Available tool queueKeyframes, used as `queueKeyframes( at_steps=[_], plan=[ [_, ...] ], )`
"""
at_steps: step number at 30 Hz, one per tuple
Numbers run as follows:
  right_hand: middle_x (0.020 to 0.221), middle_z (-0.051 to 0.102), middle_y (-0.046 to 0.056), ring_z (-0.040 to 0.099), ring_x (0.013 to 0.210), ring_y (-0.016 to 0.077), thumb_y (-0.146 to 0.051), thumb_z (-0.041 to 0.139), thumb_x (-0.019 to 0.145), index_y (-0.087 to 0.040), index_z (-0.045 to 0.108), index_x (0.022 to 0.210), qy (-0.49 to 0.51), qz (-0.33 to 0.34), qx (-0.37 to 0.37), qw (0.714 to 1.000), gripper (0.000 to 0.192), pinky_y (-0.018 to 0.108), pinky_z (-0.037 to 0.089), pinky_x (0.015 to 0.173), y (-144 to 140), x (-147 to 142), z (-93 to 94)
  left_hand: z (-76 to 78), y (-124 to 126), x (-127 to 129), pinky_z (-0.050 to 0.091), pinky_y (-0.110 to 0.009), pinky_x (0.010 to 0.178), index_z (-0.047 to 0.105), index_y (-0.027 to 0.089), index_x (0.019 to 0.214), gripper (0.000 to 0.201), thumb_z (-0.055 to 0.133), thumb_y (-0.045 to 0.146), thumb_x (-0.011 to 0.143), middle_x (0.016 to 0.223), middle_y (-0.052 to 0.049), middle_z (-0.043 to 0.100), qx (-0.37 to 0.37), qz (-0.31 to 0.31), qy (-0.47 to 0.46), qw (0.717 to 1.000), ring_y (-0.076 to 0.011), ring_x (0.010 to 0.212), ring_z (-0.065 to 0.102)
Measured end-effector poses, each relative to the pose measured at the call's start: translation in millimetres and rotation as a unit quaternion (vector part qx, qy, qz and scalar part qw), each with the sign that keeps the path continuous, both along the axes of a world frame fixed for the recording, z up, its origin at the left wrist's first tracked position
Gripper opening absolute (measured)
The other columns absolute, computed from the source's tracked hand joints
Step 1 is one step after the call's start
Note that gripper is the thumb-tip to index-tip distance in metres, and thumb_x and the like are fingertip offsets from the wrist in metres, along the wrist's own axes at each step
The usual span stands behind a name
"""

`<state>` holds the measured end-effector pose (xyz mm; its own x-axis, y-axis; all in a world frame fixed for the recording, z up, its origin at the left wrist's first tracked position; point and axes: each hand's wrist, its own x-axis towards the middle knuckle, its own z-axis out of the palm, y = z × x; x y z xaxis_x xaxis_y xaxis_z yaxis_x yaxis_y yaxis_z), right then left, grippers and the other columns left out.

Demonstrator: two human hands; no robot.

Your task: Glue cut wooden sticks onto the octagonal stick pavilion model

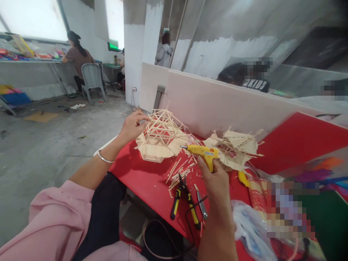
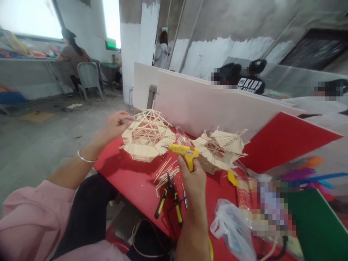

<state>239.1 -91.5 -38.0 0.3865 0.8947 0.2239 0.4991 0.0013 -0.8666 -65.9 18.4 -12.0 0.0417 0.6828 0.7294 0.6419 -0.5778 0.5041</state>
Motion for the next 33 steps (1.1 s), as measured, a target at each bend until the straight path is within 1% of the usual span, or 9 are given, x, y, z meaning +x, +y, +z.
queueKeyframes(
  at_steps=[7, 13, 17, 20, 24, 26, 28, 31, 33],
  plan=[
    [0.067, 0.057, -0.001, 0.045, 0.06, 0.0141, -0.071, 0.066, 0.068, -0.016, 0.068, 0.093, 0.015, 0.003, -0.022, 1.0, 0.061, 0.029, 0.041, 0.06, -13.0, 0.6, -4.1, 1.3, -5.4, 17.4, 0.052, -0.029, 0.077, 0.075, 0.021, 0.095, 0.024, 0.057, 0.008, 0.084, 0.123, -0.008, 0.063, 0.034, -0.016, 0.063, 0.997, -0.0148, 0.092, 0.062],
    [0.058, 0.05, -0.004, 0.044, 0.056, 0.0133, -0.075, 0.065, 0.064, -0.018, 0.063, 0.081, 0.058, -0.018, -0.045, 0.997, 0.059, 0.027, 0.037, 0.055, -38.7, 13.0, -12.0, 0.2, -42.1, 37.4, 0.052, -0.027, 0.069, 0.073, 0.02, 0.098, 0.019, 0.059, 0.015, 0.087, 0.114, -0.008, 0.065, 0.045, -0.034, 0.048, 0.997, -0.0135, 0.082, 0.062],
    [0.069, 0.061, 0.0, 0.052, 0.065, 0.0161, -0.066, 0.067, 0.067, -0.018, 0.067, 0.089, 0.068, -0.024, -0.094, 0.993, 0.053, 0.028, 0.041, 0.061, -77.5, 41.2, -35.1, -34.4, -71.4, 66.0, 0.051, -0.026, 0.07, 0.073, 0.02, 0.098, 0.019, 0.055, 0.023, 0.091, 0.092, -0.005, 0.071, 0.0, -0.129, 0.072, 0.989, -0.0139, 0.078, 0.064],
    [0.081, 0.065, 0.002, 0.055, 0.074, 0.0191, -0.061, 0.067, 0.068, -0.018, 0.068, 0.094, 0.053, -0.059, -0.117, 0.99, 0.05, 0.031, 0.045, 0.068, -121.5, 69.8, -47.3, -73.8, -83.2, 94.3, 0.05, -0.026, 0.069, 0.074, 0.022, 0.094, 0.02, 0.054, 0.024, 0.091, 0.086, -0.003, 0.074, -0.096, -0.219, 0.178, 0.955, -0.0152, 0.078, 0.066],
    [0.085, 0.066, 0.003, 0.055, 0.074, 0.0201, -0.059, 0.061, 0.073, -0.021, 0.067, 0.101, -0.031, -0.19, -0.113, 0.975, 0.047, 0.032, 0.044, 0.069, -166.0, 97.6, -38.2, -116.2, -84.7, 130.8, 0.047, -0.028, 0.068, 0.073, 0.02, 0.086, 0.021, 0.052, 0.02, 0.089, 0.093, -0.008, 0.073, -0.242, -0.142, 0.311, 0.908, -0.0207, 0.088, 0.067],
    [0.083, 0.065, 0.005, 0.054, 0.071, 0.0204, -0.058, 0.055, 0.077, -0.021, 0.067, 0.101, -0.102, -0.228, -0.126, 0.96, 0.046, 0.032, 0.042, 0.067, -164.5, 105.1, -35.2, -129.3, -81.1, 143.8, 0.047, -0.03, 0.068, 0.072, 0.016, 0.085, 0.022, 0.051, 0.019, 0.089, 0.096, -0.012, 0.072, -0.272, -0.099, 0.326, 0.9, -0.0236, 0.09, 0.067],
    [0.079, 0.064, 0.007, 0.053, 0.068, 0.0214, -0.055, 0.048, 0.081, -0.018, 0.066, 0.098, -0.171, -0.215, -0.17, 0.946, 0.044, 0.033, 0.041, 0.065, -144.5, 109.4, -42.4, -138.5, -75.9, 152.9, 0.047, -0.032, 0.068, 0.071, 0.013, 0.086, 0.024, 0.048, 0.019, 0.09, 0.093, -0.017, 0.072, -0.283, -0.063, 0.327, 0.899, -0.026, 0.088, 0.068],
    [0.085, 0.067, 0.012, 0.059, 0.075, 0.0246, -0.042, 0.039, 0.088, -0.013, 0.067, 0.103, -0.275, -0.153, -0.266, 0.911, 0.043, 0.035, 0.041, 0.067, -95.5, 109.4, -69.3, -147.9, -66.6, 162.3, 0.048, -0.033, 0.066, 0.07, 0.009, 0.09, 0.025, 0.047, 0.016, 0.089, 0.09, -0.02, 0.071, -0.287, -0.01, 0.325, 0.901, -0.0281, 0.085, 0.068],
    [0.09, 0.068, 0.017, 0.062, 0.078, 0.0263, -0.033, 0.038, 0.088, -0.008, 0.067, 0.107, -0.289, -0.144, -0.289, 0.901, 0.043, 0.036, 0.042, 0.068, -65.9, 105.7, -87.6, -152.1, -59.9, 167.5, 0.048, -0.033, 0.065, 0.069, 0.006, 0.091, 0.023, 0.047, 0.012, 0.087, 0.089, -0.021, 0.07, -0.278, 0.014, 0.324, 0.904, -0.0283, 0.083, 0.069]
  ],
)
